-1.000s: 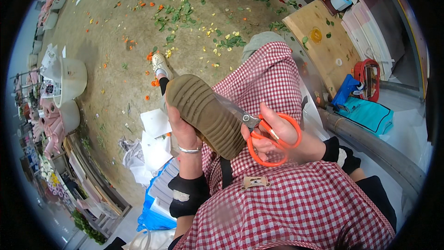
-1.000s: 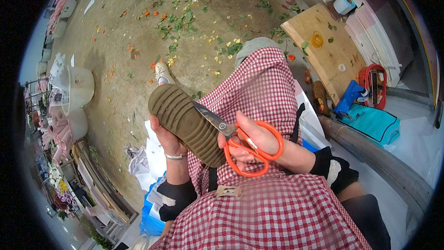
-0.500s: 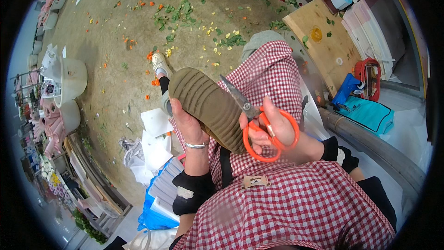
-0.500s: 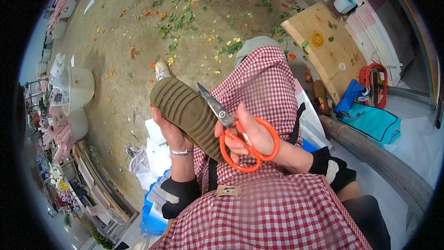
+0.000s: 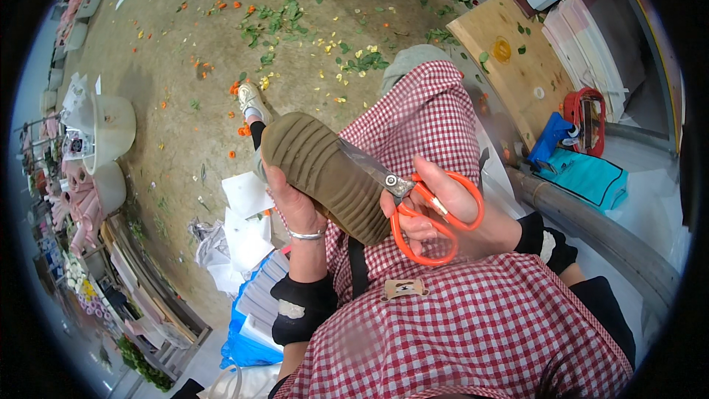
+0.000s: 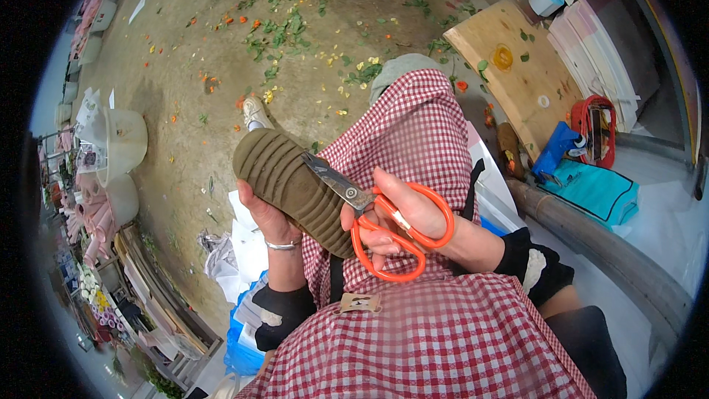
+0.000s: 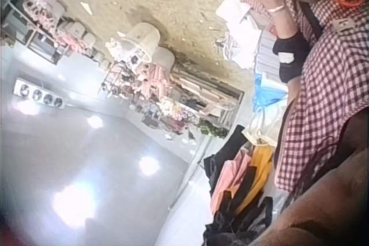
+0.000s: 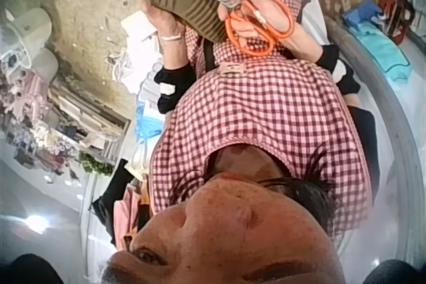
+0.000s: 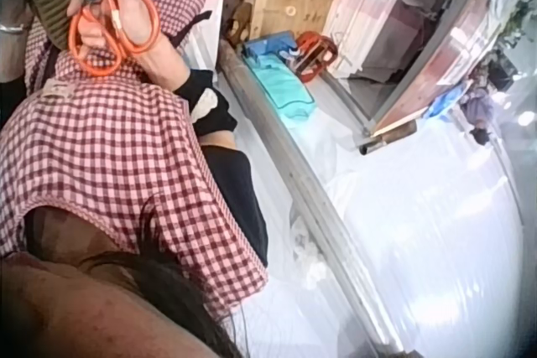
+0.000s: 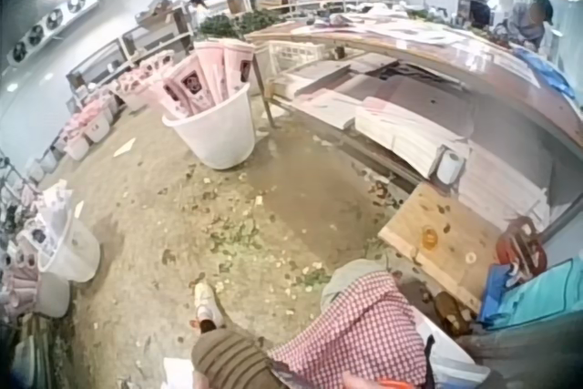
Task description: The person sits on the floor and uses orange-handled scissors to cut the sole of a shoe held in their left hand. They repeatedly trim the edges and grooves of the sole throughout the clip.
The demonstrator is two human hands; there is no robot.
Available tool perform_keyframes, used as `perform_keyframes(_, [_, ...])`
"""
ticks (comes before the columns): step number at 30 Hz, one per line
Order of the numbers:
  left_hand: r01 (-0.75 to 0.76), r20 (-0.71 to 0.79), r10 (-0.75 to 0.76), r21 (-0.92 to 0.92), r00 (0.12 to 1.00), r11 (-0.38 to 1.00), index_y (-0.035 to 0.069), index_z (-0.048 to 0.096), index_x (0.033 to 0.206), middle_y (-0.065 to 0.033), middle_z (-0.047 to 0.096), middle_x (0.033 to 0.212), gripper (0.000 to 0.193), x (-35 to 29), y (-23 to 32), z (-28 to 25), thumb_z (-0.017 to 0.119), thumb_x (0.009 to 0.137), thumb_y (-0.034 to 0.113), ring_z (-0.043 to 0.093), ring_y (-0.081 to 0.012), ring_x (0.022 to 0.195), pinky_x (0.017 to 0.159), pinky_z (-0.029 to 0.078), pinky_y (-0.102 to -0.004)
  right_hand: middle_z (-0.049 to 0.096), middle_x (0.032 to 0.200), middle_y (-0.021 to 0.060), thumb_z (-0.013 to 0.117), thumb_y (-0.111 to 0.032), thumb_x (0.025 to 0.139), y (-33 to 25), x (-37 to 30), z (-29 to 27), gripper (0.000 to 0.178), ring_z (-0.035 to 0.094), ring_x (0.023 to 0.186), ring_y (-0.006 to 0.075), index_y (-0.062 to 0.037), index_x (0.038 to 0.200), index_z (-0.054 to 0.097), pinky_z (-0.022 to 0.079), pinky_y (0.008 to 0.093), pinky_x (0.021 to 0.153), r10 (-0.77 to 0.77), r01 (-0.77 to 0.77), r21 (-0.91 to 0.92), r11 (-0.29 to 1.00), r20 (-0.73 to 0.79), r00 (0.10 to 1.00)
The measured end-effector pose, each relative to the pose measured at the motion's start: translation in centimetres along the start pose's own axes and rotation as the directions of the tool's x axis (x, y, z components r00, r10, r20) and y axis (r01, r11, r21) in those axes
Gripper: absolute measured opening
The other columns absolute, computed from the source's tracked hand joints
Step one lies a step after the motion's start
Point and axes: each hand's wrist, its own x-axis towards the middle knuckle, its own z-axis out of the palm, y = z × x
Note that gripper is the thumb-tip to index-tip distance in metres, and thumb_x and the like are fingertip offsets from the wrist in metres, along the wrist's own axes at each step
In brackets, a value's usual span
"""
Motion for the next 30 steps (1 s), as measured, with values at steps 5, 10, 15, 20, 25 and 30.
perform_keyframes(5, [0.021, 0.009, -0.020, -0.086, 1.000, 0.996, 0.008, 0.034, 0.131, -0.0076, 0.050, 0.119, 0.063, -0.3, 0.0, -0.5, 0.054, 0.084, 0.046, 0.052, -0.0204, 0.103, 0.086, 0.045, -0.0355, 0.043, 0.054, 0.0022, 0.016, -0.059, 0.090, 0.0, -0.1, 0.5, 0.072, 0.042, 0.042, 0.0101, 0.0028, 0.102, 0.050, 0.054, 0.0312, 0.051, -0.005, 0.000, 0.133, 0.991, 0.033, 0.999])
perform_keyframes(10, [0.027, 0.015, -0.026, -0.105, 1.000, 0.994, 0.008, 0.035, 0.130, -0.0073, 0.050, 0.119, 0.062, -0.3, 0.2, -0.2, 0.054, 0.085, 0.046, 0.053, -0.0201, 0.103, 0.086, 0.045, -0.0352, 0.042, 0.055, -0.0017, 0.015, -0.060, 0.090, 1.4, 0.4, -0.1, 0.070, 0.042, 0.043, 0.0102, -0.0001, 0.103, 0.050, 0.049, 0.0297, 0.050, -0.063, 0.049, 0.193, 0.980, 0.064, 0.996])
perform_keyframes(15, [0.021, 0.054, -0.016, -0.092, 0.998, 0.995, 0.007, 0.035, 0.129, -0.0076, 0.050, 0.119, 0.062, -0.3, 0.0, -0.4, 0.053, 0.085, 0.046, 0.053, -0.0204, 0.103, 0.086, 0.045, -0.0351, 0.041, 0.053, 0.0001, 0.015, -0.060, 0.090, 1.7, 0.5, 0.2, 0.070, 0.041, 0.041, 0.0082, -0.0003, 0.099, 0.052, 0.052, 0.0301, 0.050, -0.098, 0.091, 0.201, 0.975, 0.022, 0.995])
perform_keyframes(20, [0.044, 0.031, -0.041, -0.101, 0.999, 0.994, 0.007, 0.037, 0.129, -0.0082, 0.050, 0.120, 0.062, -0.1, -0.1, 0.7, 0.053, 0.085, 0.048, 0.053, -0.0208, 0.104, 0.088, 0.044, -0.0352, 0.041, 0.053, -0.0008, 0.013, -0.060, 0.090, 2.0, 0.8, 1.0, 0.071, 0.039, 0.041, 0.0079, -0.0015, 0.099, 0.051, 0.050, 0.0282, 0.049, -0.171, 0.164, -0.081, 0.983, -0.081, 0.982])
perform_keyframes(25, [0.060, 0.007, -0.060, -0.150, 0.998, 0.987, 0.007, 0.037, 0.130, -0.0077, 0.051, 0.120, 0.062, 0.0, -0.4, 0.5, 0.050, 0.086, 0.049, 0.052, -0.0207, 0.105, 0.089, 0.043, -0.0353, 0.039, 0.053, -0.0015, 0.013, -0.060, 0.090, 1.5, 0.6, -0.1, 0.070, 0.037, 0.041, 0.0074, -0.0018, 0.101, 0.050, 0.050, 0.0287, 0.050, -0.282, 0.288, 0.032, 0.957, -0.120, 0.952])
perform_keyframes(30, [0.086, 0.011, -0.086, -0.188, 0.996, 0.978, 0.008, 0.033, 0.132, -0.0078, 0.049, 0.122, 0.064, 0.2, -0.2, -0.7, 0.049, 0.086, 0.050, 0.051, -0.0208, 0.106, 0.089, 0.043, -0.0357, 0.043, 0.055, 0.0011, 0.015, -0.062, 0.089, -0.1, -0.2, 0.0, 0.072, 0.042, 0.044, 0.0082, 0.0002, 0.101, 0.051, 0.052, 0.0285, 0.050, -0.133, 0.136, 0.077, 0.988, -0.049, 0.990])
